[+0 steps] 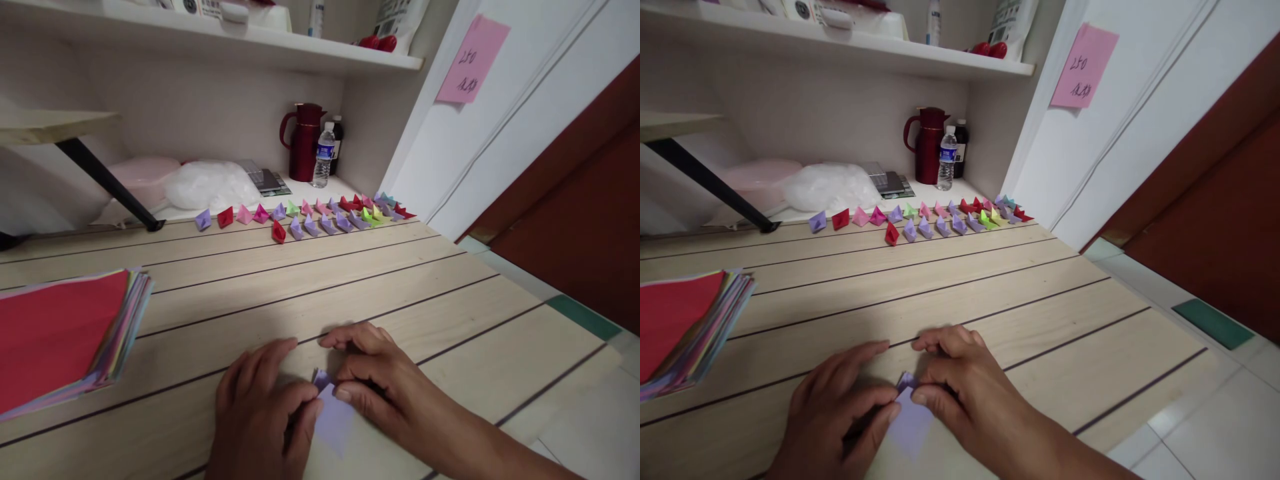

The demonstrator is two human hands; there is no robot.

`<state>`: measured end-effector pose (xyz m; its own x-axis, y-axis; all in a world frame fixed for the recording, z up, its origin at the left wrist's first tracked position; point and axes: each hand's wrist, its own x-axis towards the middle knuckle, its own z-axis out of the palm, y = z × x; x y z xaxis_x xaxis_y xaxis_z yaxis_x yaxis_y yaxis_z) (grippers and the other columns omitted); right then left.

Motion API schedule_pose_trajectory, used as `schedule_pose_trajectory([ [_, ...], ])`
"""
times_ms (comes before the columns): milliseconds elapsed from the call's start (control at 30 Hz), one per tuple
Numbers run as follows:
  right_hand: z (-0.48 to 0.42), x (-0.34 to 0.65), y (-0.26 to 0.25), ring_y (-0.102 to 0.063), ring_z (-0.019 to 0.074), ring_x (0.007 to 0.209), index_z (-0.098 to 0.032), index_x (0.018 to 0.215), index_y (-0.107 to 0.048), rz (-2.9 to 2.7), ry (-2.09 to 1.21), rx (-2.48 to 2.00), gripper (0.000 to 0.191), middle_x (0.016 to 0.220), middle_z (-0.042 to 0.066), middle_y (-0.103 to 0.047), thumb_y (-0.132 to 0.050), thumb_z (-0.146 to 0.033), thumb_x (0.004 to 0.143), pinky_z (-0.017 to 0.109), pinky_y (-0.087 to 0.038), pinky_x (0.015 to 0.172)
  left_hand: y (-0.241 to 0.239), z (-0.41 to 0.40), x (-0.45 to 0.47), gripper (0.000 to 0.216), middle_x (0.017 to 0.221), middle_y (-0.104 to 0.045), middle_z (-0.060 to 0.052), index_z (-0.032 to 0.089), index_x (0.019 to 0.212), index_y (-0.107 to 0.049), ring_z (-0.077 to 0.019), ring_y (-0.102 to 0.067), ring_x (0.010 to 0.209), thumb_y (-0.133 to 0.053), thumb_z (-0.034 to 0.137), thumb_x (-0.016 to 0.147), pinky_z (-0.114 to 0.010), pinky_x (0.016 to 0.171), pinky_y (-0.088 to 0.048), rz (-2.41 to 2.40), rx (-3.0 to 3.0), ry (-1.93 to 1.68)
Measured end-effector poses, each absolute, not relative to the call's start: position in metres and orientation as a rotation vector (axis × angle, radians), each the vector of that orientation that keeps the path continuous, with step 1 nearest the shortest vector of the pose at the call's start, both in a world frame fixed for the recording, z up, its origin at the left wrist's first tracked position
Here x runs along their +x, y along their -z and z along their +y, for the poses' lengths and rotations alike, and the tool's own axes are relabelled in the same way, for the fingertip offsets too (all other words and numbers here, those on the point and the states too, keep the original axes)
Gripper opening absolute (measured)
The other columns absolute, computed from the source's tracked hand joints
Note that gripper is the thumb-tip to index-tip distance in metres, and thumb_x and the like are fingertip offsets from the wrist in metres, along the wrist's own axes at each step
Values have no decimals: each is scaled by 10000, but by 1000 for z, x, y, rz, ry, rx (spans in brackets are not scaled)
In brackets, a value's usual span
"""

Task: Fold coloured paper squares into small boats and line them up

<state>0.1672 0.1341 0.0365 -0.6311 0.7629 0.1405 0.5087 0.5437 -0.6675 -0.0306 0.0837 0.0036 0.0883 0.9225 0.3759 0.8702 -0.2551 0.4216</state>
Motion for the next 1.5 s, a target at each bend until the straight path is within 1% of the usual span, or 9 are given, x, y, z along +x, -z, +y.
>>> schedule_pose_trajectory([
  [300, 131, 161, -40, -530, 252, 1080, -223, 804, -595, -2390, -658, -1157, 119, 1138, 46, -589, -605, -232, 922, 438, -388, 897, -1, 84, -28, 102, 1241, -666, -68, 267, 696, -573, -275, -562, 1136, -542, 210, 775, -533, 938, -363, 1923, 2342, -864],
  [733, 132, 155, -36, -499, 249, 930, -195, 799, -588, -2445, -426, -1354, 197, 1033, 67, -575, -618, -354, 912, 436, -383, 830, 5, 85, -31, 47, 1235, -664, -118, 259, 834, -499, -287, -584, 1124, -542, 259, 854, -524, 953, -363, 1887, 2523, -892],
  [933, 132, 155, -34, -493, 239, 932, -190, 748, -578, -2438, -389, -1349, 224, 1027, 56, -566, -649, -356, 879, 416, -379, 822, 4, 86, -45, 499, 1305, -649, -112, 269, 1363, -453, -260, -630, 1130, -528, 217, 872, -454, 932, -404, 1718, 2869, -766],
  [1033, 133, 154, -33, -498, 234, 935, -189, 716, -571, -2426, -390, -1339, 236, 1036, 54, -568, -658, -347, 868, 414, -381, 823, 4, 77, -49, 560, 1396, -597, -69, 317, 1366, -502, -277, -601, 1191, -505, 120, 842, -465, 960, -387, 1650, 3014, -702],
  [1167, 138, 156, -33, -524, 232, 927, -194, 725, -568, -2393, -405, -1321, 213, 981, 45, -581, -689, -324, 843, 413, -410, 828, 1, 64, -46, 518, 1425, -565, -6, 240, 1288, -606, -304, -520, 1285, -441, 55, 833, -562, 1107, -211, 1707, 2998, -638],
  [1267, 136, 163, -33, -572, 218, 951, -208, 889, -607, -2282, -431, -1240, 60, 1001, 60, -616, -561, -170, 899, 393, -455, 839, -6, 58, -39, 457, 1405, -579, 27, 247, 1176, -689, -286, -497, 1312, -428, 76, 843, -566, 1141, -141, 1750, 2923, -574],
  [1333, 128, 170, -34, -569, 232, 1098, -216, 1137, -593, -2224, -330, -1173, 265, 1171, 97, -626, -424, -125, 955, 426, -449, 925, -10, 56, -33, 425, 1393, -589, 39, 256, 1130, -716, -275, -490, 1322, -430, 106, 853, -558, 1128, -180, 1819, 2847, -530],
  [1400, 114, 175, -36, -434, 291, 1328, -209, 1406, -439, -2334, -139, -1071, 405, 1405, 124, -533, -390, -232, 1004, 521, -339, 1072, -13, 55, -28, 396, 1368, -616, 21, 246, 1131, -720, -285, -510, 1300, -439, 146, 871, -562, 1104, -227, 1856, 2861, -494],
  [1500, 92, 179, -37, -234, 366, 1460, -167, 1537, -246, -2701, -32, -849, 722, 1553, 119, -376, -438, -564, 966, 616, -140, 1170, -15, 52, -22, 371, 1311, -663, -73, 168, 1160, -714, -336, -563, 1225, -455, 223, 900, -587, 1090, -273, 1912, 2970, -425],
])
